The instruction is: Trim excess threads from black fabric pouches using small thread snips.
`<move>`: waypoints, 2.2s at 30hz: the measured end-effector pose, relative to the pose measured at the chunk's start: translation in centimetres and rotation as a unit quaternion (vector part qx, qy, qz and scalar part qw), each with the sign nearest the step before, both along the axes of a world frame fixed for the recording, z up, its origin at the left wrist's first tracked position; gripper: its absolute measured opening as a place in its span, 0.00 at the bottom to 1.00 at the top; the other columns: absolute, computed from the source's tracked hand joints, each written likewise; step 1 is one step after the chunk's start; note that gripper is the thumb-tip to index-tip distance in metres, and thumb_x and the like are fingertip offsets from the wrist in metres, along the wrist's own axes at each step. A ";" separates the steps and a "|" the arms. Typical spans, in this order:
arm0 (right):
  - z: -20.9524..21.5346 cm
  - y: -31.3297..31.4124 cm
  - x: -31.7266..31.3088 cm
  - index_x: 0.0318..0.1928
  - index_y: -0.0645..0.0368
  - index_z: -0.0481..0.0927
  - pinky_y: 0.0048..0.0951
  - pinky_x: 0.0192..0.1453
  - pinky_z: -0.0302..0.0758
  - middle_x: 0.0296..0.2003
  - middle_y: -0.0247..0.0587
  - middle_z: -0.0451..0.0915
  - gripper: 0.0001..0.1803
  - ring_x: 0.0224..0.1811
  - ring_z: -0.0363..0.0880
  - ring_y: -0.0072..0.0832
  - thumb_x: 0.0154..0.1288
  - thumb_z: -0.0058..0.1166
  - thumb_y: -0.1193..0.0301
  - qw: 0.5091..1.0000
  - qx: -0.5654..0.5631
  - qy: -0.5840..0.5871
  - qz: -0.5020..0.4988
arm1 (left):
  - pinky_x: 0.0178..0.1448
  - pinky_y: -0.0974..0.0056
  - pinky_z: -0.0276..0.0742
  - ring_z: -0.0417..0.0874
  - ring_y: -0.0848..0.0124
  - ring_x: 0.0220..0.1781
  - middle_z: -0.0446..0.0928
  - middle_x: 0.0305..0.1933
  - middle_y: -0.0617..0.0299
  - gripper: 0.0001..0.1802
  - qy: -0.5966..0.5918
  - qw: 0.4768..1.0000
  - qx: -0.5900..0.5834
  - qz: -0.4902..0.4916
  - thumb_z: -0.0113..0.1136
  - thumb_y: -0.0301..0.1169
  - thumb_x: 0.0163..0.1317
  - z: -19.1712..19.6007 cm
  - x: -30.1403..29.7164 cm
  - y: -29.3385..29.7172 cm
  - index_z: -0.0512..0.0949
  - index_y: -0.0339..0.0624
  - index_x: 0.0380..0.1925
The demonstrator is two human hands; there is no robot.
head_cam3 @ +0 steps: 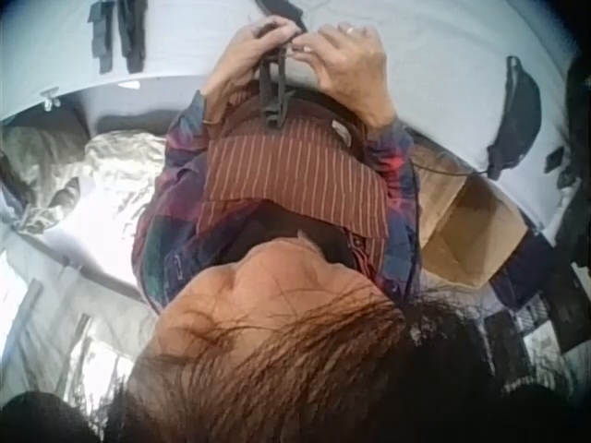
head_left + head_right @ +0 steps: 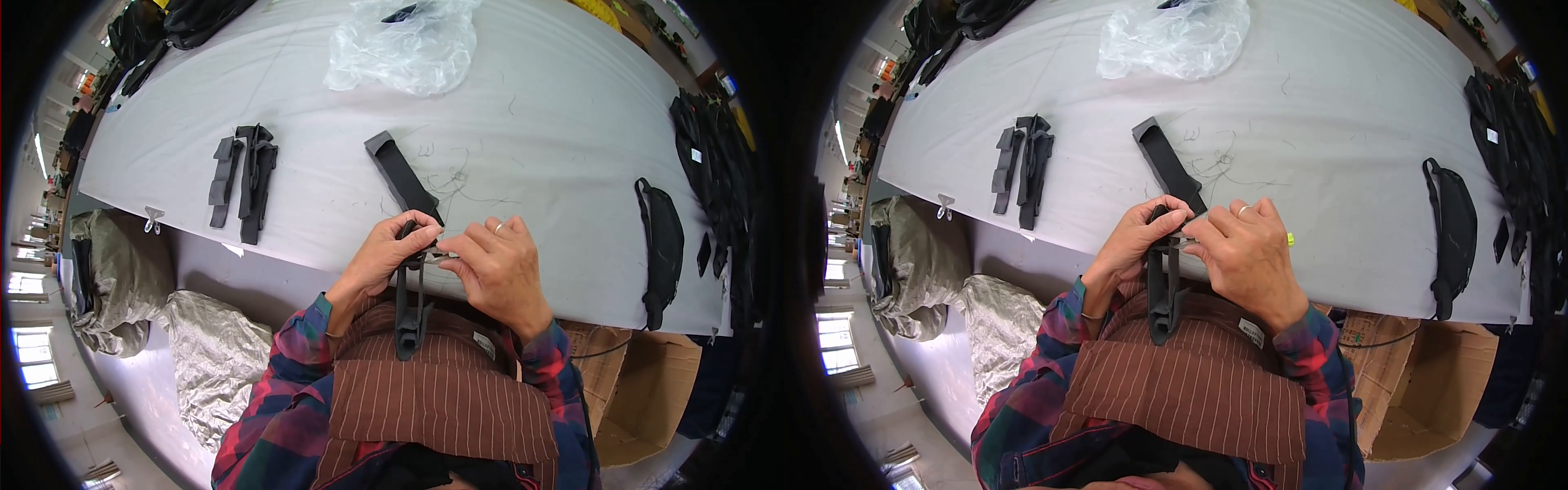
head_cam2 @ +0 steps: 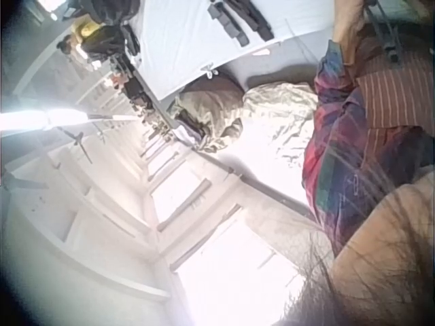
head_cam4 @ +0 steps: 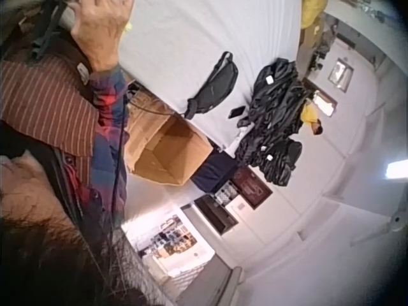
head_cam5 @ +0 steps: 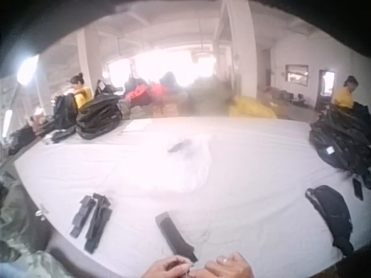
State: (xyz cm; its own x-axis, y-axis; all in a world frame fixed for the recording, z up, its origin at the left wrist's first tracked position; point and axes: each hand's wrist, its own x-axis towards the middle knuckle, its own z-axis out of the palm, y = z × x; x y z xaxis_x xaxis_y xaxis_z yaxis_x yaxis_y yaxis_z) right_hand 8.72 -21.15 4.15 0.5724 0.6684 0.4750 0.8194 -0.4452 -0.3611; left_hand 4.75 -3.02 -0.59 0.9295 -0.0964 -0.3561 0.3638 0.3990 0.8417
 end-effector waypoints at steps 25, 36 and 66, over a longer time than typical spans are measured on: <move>-1.1 -0.2 1.3 0.30 0.48 0.82 0.31 0.34 0.56 0.21 0.26 0.70 0.10 0.24 0.64 0.28 0.46 0.67 0.64 0.997 0.046 0.018 0.065 | 0.37 0.77 0.69 0.71 0.85 0.33 0.73 0.33 0.73 0.07 0.005 0.995 -0.085 -0.054 0.58 0.35 0.65 -0.2 0.5 0.4 0.76 0.44 0.36; -1.8 -1.0 1.0 0.39 0.52 0.80 0.30 0.36 0.65 0.27 0.30 0.77 0.15 0.28 0.72 0.27 0.48 0.67 0.69 0.946 0.178 0.272 -0.017 | 0.40 0.75 0.68 0.71 0.83 0.39 0.73 0.41 0.70 0.21 0.017 0.998 -0.032 -0.053 0.58 0.32 0.63 0.4 -0.7 0.2 0.69 0.43 0.57; -3.5 1.2 -1.6 0.29 0.62 0.72 0.17 0.31 0.67 0.49 0.44 0.80 0.10 0.35 0.75 0.15 0.44 0.57 0.85 0.855 0.338 0.390 0.056 | 0.40 0.72 0.69 0.73 0.77 0.37 0.74 0.41 0.63 0.14 -0.102 0.972 0.035 0.210 0.61 0.32 0.64 0.5 -0.4 0.6 0.71 0.40 0.45</move>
State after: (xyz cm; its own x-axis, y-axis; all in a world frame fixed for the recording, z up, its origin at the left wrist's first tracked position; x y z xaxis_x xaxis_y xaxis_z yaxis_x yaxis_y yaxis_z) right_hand 7.09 -19.99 0.67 0.8412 0.4635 0.2784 0.2363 0.1480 -0.9604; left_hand 4.32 -2.39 -0.08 0.9333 0.3247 -0.1531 0.0048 0.4151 0.9098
